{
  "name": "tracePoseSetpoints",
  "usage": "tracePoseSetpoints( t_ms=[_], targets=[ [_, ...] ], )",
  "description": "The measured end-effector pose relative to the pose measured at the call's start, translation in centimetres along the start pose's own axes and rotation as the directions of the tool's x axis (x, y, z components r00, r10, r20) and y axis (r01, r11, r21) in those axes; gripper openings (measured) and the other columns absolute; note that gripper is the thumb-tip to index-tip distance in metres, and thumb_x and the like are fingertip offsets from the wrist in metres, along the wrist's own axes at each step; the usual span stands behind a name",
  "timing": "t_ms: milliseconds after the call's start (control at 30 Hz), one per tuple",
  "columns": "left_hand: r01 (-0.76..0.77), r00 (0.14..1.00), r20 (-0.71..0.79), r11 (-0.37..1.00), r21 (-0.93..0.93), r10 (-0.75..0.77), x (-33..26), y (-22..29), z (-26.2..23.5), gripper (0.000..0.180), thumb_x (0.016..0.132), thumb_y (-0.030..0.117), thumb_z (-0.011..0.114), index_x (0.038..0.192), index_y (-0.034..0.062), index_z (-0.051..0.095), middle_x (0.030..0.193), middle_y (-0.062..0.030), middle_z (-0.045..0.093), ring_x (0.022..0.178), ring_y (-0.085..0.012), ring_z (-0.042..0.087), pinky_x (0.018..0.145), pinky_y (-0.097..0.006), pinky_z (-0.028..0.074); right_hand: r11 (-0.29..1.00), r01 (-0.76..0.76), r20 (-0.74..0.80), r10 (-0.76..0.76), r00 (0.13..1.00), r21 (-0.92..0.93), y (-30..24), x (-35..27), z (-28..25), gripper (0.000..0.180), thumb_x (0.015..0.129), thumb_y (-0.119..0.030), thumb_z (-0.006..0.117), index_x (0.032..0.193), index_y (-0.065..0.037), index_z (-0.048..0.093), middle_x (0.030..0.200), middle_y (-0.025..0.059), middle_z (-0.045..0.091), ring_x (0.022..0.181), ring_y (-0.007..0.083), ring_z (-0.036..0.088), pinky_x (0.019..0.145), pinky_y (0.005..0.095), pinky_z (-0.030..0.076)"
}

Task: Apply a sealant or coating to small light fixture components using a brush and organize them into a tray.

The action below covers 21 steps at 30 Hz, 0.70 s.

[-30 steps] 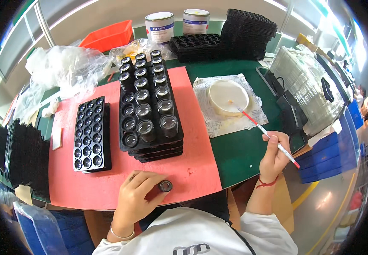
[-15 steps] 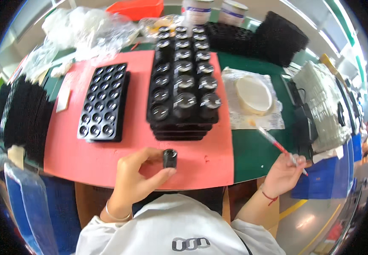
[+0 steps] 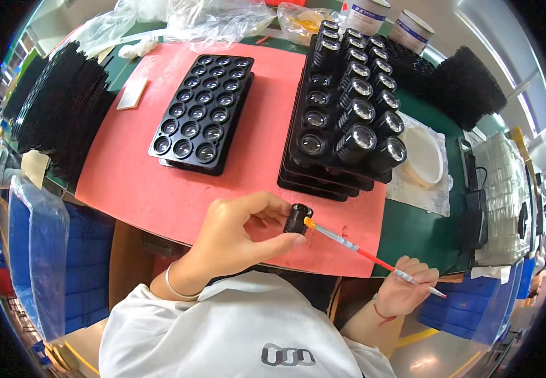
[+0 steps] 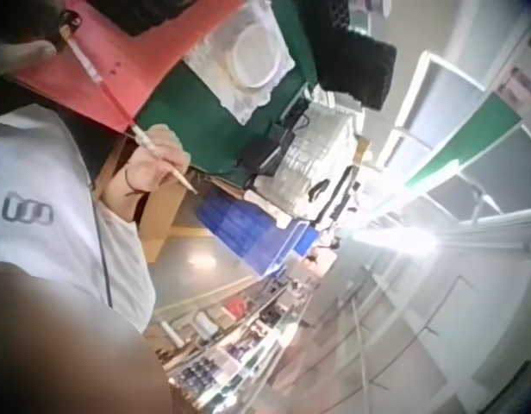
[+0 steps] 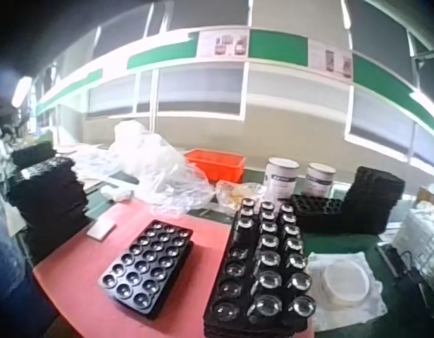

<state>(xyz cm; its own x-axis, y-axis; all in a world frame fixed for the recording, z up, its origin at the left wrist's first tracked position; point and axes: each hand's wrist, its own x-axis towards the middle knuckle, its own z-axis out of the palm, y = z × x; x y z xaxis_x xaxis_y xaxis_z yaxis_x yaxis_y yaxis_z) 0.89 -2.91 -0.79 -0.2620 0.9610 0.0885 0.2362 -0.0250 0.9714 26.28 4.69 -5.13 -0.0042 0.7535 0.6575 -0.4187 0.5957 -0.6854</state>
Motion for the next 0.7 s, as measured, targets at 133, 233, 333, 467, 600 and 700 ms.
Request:
tracePoseSetpoints(
  t_ms=[133,233,333,467,600,700],
  targets=[
    [0.019,1.0,-0.005,0.998,-0.061,-0.019,-0.1,-0.1,0.1,0.03,0.067,0.015,0.073,0.089,-0.002,0.062,0.078,-0.0077,0.066,0.072,-0.0138,0.063,0.065,-0.024,0.049,0.999,0.014,0.025,-0.013,1.0,-0.053,0.1,0.0,0.1,0.028,0.09,-0.032,0.046,0.079,-0.006,0.041,0.059,0.0068,0.048,0.047,0.0151,0.043,0.045,0.0255,0.032],
    [0.02,1.0,0.017,0.998,-0.06,-0.019,-0.1,0.1,-0.1,0.029,0.07,0.014,0.072,0.091,-0.003,0.061,0.08,-0.0089,0.066,0.073,-0.0141,0.063,0.066,-0.025,0.049,0.996,0.028,0.015,-0.026,1.0,-0.083,0.1,-0.1,0.1,0.028,0.09,-0.031,0.046,0.078,-0.006,0.041,0.059,0.0068,0.047,0.046,0.0145,0.042,0.045,0.0255,0.032],
    [0.043,0.998,0.045,0.993,-0.111,-0.038,0.0,0.2,-0.3,0.029,0.072,0.012,0.07,0.094,-0.0041,0.061,0.082,-0.0101,0.066,0.074,-0.0142,0.063,0.067,-0.025,0.049,0.994,0.036,0.013,-0.034,0.999,-0.104,0.1,0.0,0.1,0.028,0.09,-0.031,0.046,0.078,-0.006,0.041,0.059,0.0069,0.047,0.046,0.0144,0.042,0.045,0.0255,0.032],
    [0.049,0.996,0.079,0.982,-0.183,-0.035,0.2,0.2,-0.4,0.029,0.074,0.011,0.068,0.097,-0.0053,0.06,0.084,-0.0105,0.065,0.077,-0.0138,0.062,0.069,-0.025,0.049,0.992,0.037,0.008,-0.037,0.999,-0.117,0.2,0.0,0.0,0.028,0.089,-0.031,0.047,0.078,-0.006,0.041,0.058,0.007,0.046,0.047,0.0145,0.042,0.045,0.0257,0.031],
    [0.101,0.992,0.1,0.967,-0.236,-0.079,0.0,0.4,-0.7,0.03,0.074,0.008,0.067,0.099,-0.0052,0.058,0.086,-0.0085,0.064,0.079,-0.0123,0.06,0.07,-0.025,0.048,0.986,0.054,-0.018,-0.058,0.998,-0.157,0.2,0.2,0.3,0.029,0.089,-0.031,0.047,0.078,-0.006,0.04,0.058,0.0059,0.044,0.046,0.0138,0.04,0.046,0.0256,0.03],
    [-0.014,0.994,0.1,0.968,-0.25,0.04,-0.3,0.7,-1.7,0.029,0.071,0.008,0.068,0.097,-0.0022,0.059,0.085,-0.0055,0.063,0.078,-0.0109,0.058,0.068,-0.024,0.046,0.999,0.025,-0.102,-0.028,0.994,-0.039,0.2,0.1,0.2,0.029,0.089,-0.031,0.047,0.076,-0.008,0.037,0.057,0.0038,0.04,0.046,0.0125,0.036,0.046,0.0258,0.029]
  ],
)
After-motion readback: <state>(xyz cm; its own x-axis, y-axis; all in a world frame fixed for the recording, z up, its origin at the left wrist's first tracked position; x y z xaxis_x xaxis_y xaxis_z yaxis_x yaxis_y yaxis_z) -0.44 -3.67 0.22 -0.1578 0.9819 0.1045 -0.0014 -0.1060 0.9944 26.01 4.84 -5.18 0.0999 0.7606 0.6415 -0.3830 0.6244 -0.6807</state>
